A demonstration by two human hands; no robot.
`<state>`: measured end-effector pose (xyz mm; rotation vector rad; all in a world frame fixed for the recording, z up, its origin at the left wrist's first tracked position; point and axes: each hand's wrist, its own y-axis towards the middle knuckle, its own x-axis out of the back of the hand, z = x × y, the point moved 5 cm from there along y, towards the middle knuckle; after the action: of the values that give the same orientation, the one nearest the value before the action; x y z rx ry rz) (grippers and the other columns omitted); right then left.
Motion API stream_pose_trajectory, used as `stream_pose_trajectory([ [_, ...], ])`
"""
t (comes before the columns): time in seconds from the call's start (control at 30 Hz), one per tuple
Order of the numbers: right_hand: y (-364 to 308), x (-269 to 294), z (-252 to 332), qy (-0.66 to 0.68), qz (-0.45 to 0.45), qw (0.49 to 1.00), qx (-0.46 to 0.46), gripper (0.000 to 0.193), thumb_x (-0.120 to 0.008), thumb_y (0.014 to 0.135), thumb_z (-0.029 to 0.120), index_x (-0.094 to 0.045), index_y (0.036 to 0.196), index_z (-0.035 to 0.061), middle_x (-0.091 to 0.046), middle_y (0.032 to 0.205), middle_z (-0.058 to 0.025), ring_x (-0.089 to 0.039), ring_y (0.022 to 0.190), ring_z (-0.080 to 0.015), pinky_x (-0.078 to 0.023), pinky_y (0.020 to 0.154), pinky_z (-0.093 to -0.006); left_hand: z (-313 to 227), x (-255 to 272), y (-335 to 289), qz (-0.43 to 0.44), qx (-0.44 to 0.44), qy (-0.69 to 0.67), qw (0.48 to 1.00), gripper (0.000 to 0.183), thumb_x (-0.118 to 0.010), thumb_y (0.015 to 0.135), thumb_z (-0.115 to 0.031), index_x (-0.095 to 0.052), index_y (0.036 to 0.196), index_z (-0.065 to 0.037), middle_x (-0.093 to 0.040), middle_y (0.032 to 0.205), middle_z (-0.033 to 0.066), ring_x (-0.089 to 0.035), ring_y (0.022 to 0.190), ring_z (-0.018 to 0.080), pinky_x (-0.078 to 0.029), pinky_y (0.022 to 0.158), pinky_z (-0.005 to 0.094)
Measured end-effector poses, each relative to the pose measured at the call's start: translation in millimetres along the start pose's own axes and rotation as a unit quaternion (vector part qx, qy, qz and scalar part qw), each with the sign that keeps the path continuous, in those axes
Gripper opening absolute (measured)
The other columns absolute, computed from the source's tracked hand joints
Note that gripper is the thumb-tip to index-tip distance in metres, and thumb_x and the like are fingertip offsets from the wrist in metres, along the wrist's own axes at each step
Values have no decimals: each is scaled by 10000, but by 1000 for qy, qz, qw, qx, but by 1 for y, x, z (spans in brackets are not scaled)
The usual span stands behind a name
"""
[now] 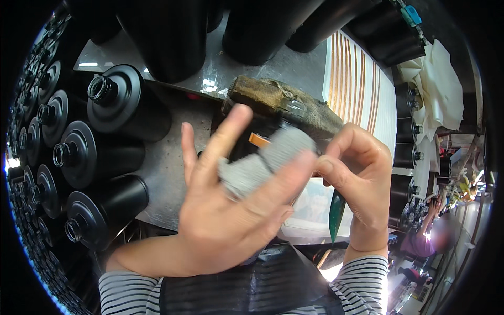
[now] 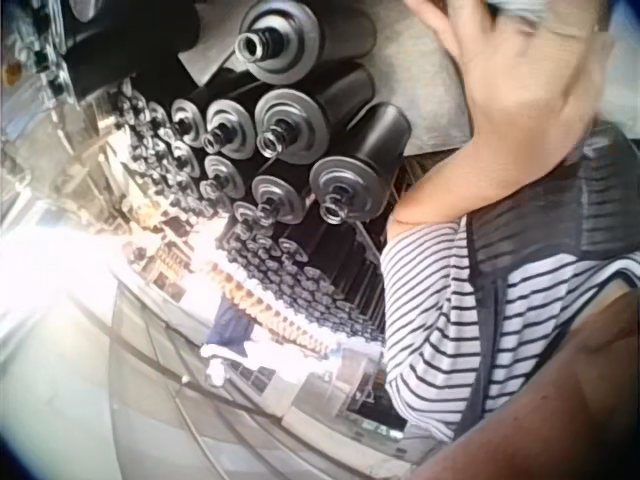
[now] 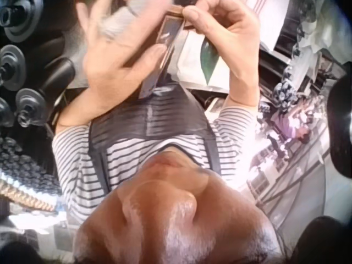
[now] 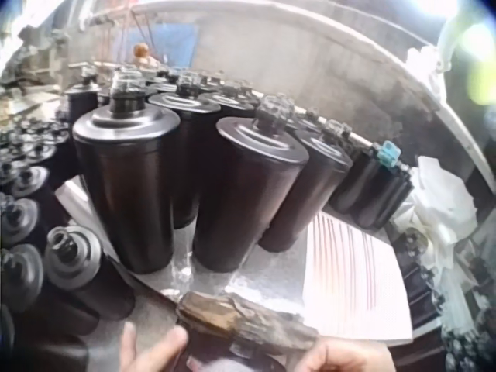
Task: The person applies a printed label to a black cylindrical container, smooths it with a green plastic squeegee, and then applies a gold foil strip to the top and bottom edges. The person repeats this process on multiple cylinders, using a cloth to wipe the surfaces before and after application.
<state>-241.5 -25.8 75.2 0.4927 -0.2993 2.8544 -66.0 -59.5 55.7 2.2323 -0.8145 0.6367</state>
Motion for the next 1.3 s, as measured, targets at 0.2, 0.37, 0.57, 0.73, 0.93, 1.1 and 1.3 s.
stream_pose_trajectory([
  [0.2, 2, -1, 0, -3, 15, 1000, 19, 178, -758, 796, 86, -598, 755, 19, -590, 710, 25, -514, 632, -16, -406, 579, -157, 31, -15, -19, -35, 190, -381, 904, 953, -763, 810, -229, -146, 1479, 54, -267, 1506, 232, -320, 1373, 284, -276, 1116, 374],
  [0.37, 2, 0, -2, 7, 21, 1000, 1, 186, -752, 805, 90, -588, 753, 21, -577, 703, 27, -513, 632, -20, -406, 577, -159, 9, 3, -7, 20, 83, -88, 992, 647, -718, 834, -246, -448, 1356, 25, -461, 1369, 246, -324, 1367, 395, -244, 1105, 497],
  [0.57, 1, 0, -1, 33, 20, 999, 5, 189, -649, 901, 118, -579, 775, -3, -569, 721, 3, -516, 627, -44, -415, 577, -175, -14, -4, 2, 22, 28, 90, 995, 385, -660, 846, -232, -650, 1229, -268, -647, 1176, 45, -405, 1297, 337, -77, 1084, 651],
  [0.73, 0, 5, 1, -35, 24, 998, 54, 203, -609, 937, 157, -602, 823, -11, -578, 738, -9, -532, 650, -53, -424, 591, -184, -19, 2, 13, 65, -3, 36, 997, 481, -656, 839, -303, -599, 1284, -128, -627, 1171, 122, -367, 1329, 371, -84, 1100, 618],
  [0.93, -2, 2, -6, 66, 43, 997, 16, 137, -706, 858, 113, -639, 848, -6, -620, 757, 15, -534, 664, -22, -426, 607, -168, 25, -16, -17, 54, 223, -338, 913, 1230, -776, 730, -480, 65, 1490, -1, -155, 1515, 238, -314, 1371, 314, -302, 1109, 430],
  [1.1, 0, 3, -7, 55, 47, 996, 46, 126, -705, 857, 107, -643, 845, -3, -621, 738, 22, -532, 658, -15, -424, 600, -163, 11, -7, -19, 58, 68, -65, 994, 782, -674, 847, -277, -237, 1448, -31, -263, 1471, 234, -301, 1373, 378, -249, 1106, 489],
  [1.3, -3, 7, -6, 60, 36, 998, 7, 173, -611, 933, 143, -634, 858, -12, -595, 731, 9, -521, 653, -34, -418, 598, -175, -28, -4, 8, 77, 21, 146, 986, 438, -557, 851, -73, -635, 1250, -237, -634, 1207, 64, -391, 1303, 393, -83, 1083, 658],
])
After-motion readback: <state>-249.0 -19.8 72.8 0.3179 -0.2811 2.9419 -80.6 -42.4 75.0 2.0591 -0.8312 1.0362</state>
